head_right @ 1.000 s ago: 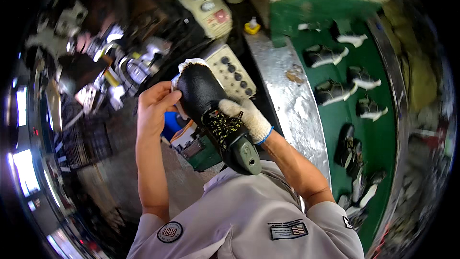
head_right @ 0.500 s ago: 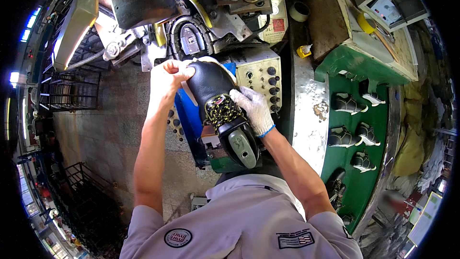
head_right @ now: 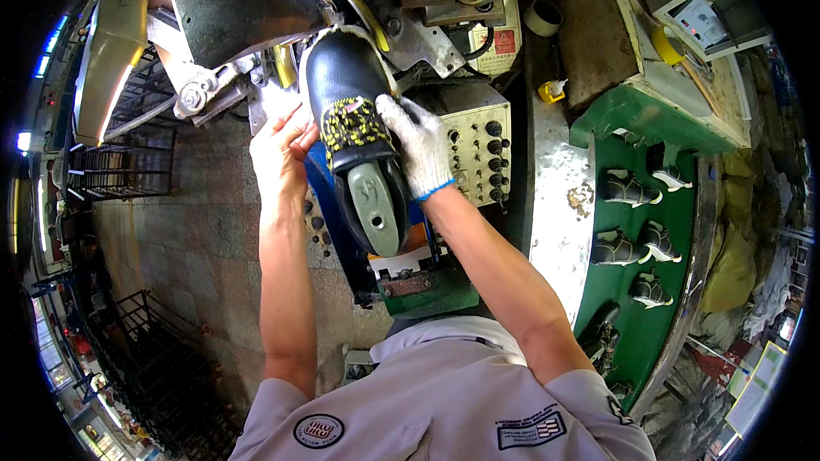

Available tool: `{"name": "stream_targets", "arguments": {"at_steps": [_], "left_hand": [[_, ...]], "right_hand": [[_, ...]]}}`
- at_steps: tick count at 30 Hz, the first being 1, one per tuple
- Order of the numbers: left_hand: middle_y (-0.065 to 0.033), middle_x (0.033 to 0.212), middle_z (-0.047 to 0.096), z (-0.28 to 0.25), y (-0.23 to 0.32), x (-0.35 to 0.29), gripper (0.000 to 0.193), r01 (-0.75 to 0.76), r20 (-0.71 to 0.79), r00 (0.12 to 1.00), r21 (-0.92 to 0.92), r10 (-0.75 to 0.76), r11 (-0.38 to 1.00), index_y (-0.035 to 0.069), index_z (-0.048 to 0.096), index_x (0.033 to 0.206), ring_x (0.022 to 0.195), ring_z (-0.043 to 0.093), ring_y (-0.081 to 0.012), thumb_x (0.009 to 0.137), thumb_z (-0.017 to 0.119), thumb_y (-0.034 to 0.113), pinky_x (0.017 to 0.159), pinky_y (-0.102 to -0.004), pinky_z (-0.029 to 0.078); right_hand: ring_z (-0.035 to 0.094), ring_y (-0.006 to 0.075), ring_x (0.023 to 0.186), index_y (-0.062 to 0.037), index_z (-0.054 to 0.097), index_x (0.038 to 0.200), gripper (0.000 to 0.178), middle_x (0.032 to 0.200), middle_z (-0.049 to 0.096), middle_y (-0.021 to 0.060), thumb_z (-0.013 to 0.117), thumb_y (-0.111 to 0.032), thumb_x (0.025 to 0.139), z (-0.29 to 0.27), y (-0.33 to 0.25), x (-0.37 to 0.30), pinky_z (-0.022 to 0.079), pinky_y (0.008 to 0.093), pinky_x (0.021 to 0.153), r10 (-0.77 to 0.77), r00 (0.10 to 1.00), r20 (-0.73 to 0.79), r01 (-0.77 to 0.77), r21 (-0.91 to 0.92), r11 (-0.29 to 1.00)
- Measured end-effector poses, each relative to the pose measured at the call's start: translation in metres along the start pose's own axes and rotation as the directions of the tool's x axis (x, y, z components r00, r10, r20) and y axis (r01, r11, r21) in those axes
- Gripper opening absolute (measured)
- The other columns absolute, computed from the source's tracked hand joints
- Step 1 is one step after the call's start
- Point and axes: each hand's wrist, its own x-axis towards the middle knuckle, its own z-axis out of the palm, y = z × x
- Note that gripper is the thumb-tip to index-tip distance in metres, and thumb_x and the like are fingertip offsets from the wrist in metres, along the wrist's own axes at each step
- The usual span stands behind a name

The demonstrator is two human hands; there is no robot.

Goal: The person takes a shoe from a conveyor belt, places it onto a lasting machine, operates the machine to stretch and attach the upper material, and then returns the shoe to the belt.

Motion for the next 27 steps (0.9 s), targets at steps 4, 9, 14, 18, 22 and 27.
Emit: {"name": "stream_targets", "arguments": {"at_steps": [4, 9, 14, 18, 22, 27], "left_hand": [[-0.0082, 0.098, 0.071, 0.001, -0.021, -0.011, 0.037, -0.002, -0.012, 1.000, 0.016, 0.002, 1.000, -0.006, 0.064, 0.123, 0.079, 0.064, -0.0107, 0.089, 0.072, 0.007, 0.065, -0.0178, 0.048], [-0.0028, 0.100, 0.070, 0.007, -0.051, -0.046, 0.049, 0.193, -0.035, 0.981, 0.024, -0.192, 0.981, 0.000, 0.069, 0.113, 0.085, 0.062, -0.0111, 0.104, 0.052, 0.045, 0.080, -0.0291, 0.049], [-0.0096, 0.107, 0.072, 0.015, -0.038, -0.041, 0.054, 0.249, 0.095, 0.965, -0.034, -0.245, 0.968, 0.003, 0.063, 0.123, 0.087, 0.071, -0.0206, 0.103, 0.048, 0.051, 0.080, -0.0358, 0.058], [-0.0099, 0.107, 0.072, -0.007, -0.050, -0.038, 0.055, 0.345, 0.144, 0.935, -0.163, -0.324, 0.924, 0.003, 0.061, 0.126, 0.087, 0.072, -0.0215, 0.104, 0.047, 0.051, 0.080, -0.0361, 0.059], [-0.0115, 0.109, 0.071, 0.001, -0.057, -0.041, 0.055, 0.338, 0.148, 0.939, -0.214, -0.311, 0.917, 0.002, 0.061, 0.128, 0.090, 0.071, -0.0223, 0.105, 0.045, 0.050, 0.081, -0.0373, 0.059], [-0.0121, 0.107, 0.071, 0.008, -0.041, -0.031, 0.054, 0.323, 0.162, 0.942, -0.214, -0.293, 0.922, 0.003, 0.062, 0.124, 0.089, 0.071, -0.0228, 0.104, 0.046, 0.050, 0.081, -0.0378, 0.059]], "right_hand": [[0.059, 0.0103, 0.084, 0.0063, 0.070, 0.111, 0.041, 0.096, 0.070, 0.0047, 0.072, -0.030, 0.092, 0.000, 0.022, 0.014, 0.049, 0.0256, 0.077, -0.045, 0.998, -0.032, 0.040, -0.136, 0.990], [0.062, 0.0105, 0.087, 0.0086, 0.069, 0.114, 0.046, 0.099, 0.073, 0.0082, 0.072, -0.031, 0.091, -0.004, 0.025, 0.011, 0.051, 0.0272, 0.079, -0.100, 0.993, -0.069, 0.078, -0.267, 0.961], [0.061, 0.0111, 0.081, 0.0088, 0.070, 0.109, 0.045, 0.093, 0.072, 0.0071, 0.073, -0.032, 0.091, -0.007, 0.023, 0.023, 0.050, 0.0271, 0.075, -0.135, 0.991, -0.024, 0.125, -0.235, 0.964], [0.063, 0.0138, 0.086, 0.0099, 0.068, 0.114, 0.050, 0.098, 0.073, 0.0103, 0.073, -0.034, 0.090, 0.007, 0.030, 0.010, 0.051, 0.0290, 0.080, -0.188, 0.978, -0.091, 0.145, -0.348, 0.926], [0.061, 0.0121, 0.084, 0.0092, 0.069, 0.110, 0.046, 0.094, 0.072, 0.0083, 0.072, -0.032, 0.090, -0.001, 0.028, 0.016, 0.050, 0.0282, 0.077, -0.178, 0.982, -0.062, 0.151, -0.310, 0.939], [0.053, 0.0084, 0.076, 0.0057, 0.072, 0.098, 0.034, 0.082, 0.065, -0.0005, 0.072, -0.028, 0.091, 0.006, 0.018, 0.026, 0.045, 0.0261, 0.068, -0.163, 0.987, -0.006, 0.157, -0.243, 0.957]]}}
